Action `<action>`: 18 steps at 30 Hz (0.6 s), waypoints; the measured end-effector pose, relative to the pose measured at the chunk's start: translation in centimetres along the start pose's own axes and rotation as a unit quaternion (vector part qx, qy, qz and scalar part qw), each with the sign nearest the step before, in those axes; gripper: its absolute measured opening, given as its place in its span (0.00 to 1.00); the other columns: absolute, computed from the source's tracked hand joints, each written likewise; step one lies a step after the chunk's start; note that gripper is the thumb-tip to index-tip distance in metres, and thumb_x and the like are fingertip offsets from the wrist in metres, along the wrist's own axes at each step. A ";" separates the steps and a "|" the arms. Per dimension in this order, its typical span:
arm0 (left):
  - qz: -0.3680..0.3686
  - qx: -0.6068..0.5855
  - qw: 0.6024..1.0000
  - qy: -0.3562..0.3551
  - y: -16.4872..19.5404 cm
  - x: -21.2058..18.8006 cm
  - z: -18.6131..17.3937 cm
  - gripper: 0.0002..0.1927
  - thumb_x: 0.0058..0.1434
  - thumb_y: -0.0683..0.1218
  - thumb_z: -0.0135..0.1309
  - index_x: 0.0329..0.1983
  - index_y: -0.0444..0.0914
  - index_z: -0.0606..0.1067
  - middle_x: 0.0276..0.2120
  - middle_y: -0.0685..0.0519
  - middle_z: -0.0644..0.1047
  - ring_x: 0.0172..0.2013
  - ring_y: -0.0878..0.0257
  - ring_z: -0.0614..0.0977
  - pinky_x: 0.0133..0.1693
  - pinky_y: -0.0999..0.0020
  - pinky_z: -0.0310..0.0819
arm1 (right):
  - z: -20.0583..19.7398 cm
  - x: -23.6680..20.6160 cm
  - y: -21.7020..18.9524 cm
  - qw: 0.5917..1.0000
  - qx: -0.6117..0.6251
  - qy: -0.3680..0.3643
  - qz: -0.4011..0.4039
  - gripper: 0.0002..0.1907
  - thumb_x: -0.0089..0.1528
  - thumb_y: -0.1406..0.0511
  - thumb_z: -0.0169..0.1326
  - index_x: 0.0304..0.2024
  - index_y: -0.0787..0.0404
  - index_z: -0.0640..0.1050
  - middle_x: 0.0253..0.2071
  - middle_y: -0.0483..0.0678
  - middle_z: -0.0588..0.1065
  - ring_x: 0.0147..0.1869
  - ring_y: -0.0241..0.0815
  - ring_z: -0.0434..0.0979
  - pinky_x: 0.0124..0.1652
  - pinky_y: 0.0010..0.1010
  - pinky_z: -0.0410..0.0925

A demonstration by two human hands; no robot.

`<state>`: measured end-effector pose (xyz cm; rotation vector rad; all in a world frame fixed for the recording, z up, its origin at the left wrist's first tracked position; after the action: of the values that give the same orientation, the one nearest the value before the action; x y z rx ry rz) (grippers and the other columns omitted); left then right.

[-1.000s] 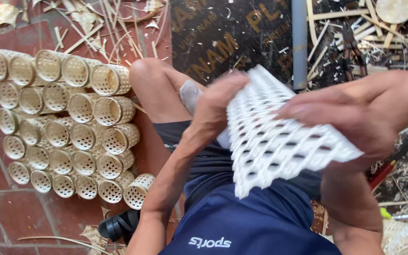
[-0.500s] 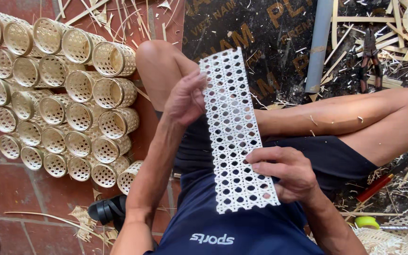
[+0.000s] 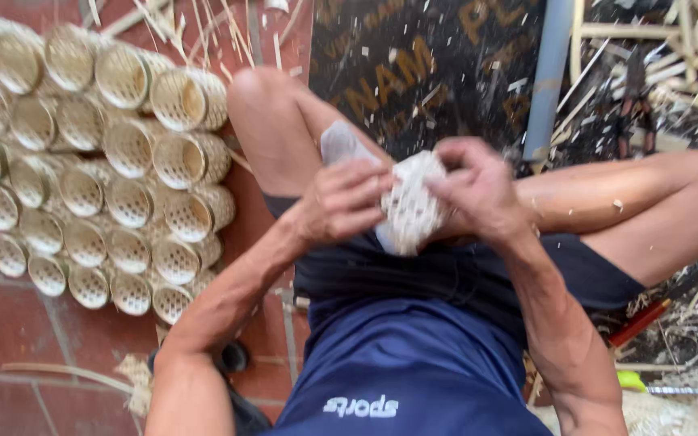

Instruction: The person sits on the floor and assembles woven bamboo basket bodies. They wrap a perforated woven lattice sheet into a cylinder, fit and press thin bamboo rim rings onto the top and bottom edges, use a gray plastic pipe as a form to shape the lattice, and use pliers to trim and secure a bamboo strip before pressing the rim onto a basket.

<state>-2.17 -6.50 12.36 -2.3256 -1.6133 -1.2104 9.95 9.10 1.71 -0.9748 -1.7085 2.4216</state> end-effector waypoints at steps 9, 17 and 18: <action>-0.241 0.065 0.965 0.075 1.0 -0.4 -1.8 0.15 0.57 0.37 0.61 0.48 0.36 0.79 0.52 0.46 0.77 0.53 0.48 0.79 0.56 0.57 0.76 | 0.1 -1.7 4.9 0.990 0.140 0.033 -0.009 0.04 0.64 0.71 0.63 0.40 0.68 0.80 0.34 0.46 0.79 0.34 0.32 0.76 0.33 0.23 0.69; -0.583 -0.243 0.762 0.141 -2.8 -7.6 1.5 0.16 0.61 0.39 0.66 0.52 0.35 0.81 0.39 0.53 0.77 0.40 0.67 0.76 0.44 0.73 0.71 | 3.4 -0.4 -0.1 0.975 -0.016 -0.045 -0.217 0.08 0.66 0.74 0.59 0.48 0.68 0.81 0.50 0.47 0.79 0.54 0.37 0.78 0.55 0.27 0.72; -0.601 -0.231 0.749 0.158 -2.5 -8.6 1.9 0.12 0.62 0.39 0.67 0.49 0.36 0.84 0.35 0.53 0.75 0.37 0.68 0.74 0.41 0.74 0.71 | 3.8 -0.1 -0.4 0.975 -0.051 -0.048 -0.209 0.07 0.66 0.74 0.59 0.47 0.68 0.81 0.48 0.47 0.79 0.52 0.37 0.78 0.53 0.26 0.72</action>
<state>-4.39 -11.05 4.72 -0.7735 -2.9615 -2.1845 8.04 6.03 2.89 -0.4457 -1.8583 2.1532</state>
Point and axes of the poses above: each hand's wrist, its own x-axis towards the middle knuckle, its own z-axis out of the palm, y = z × x, the point moved 8 cm from there along x, towards the middle knuckle
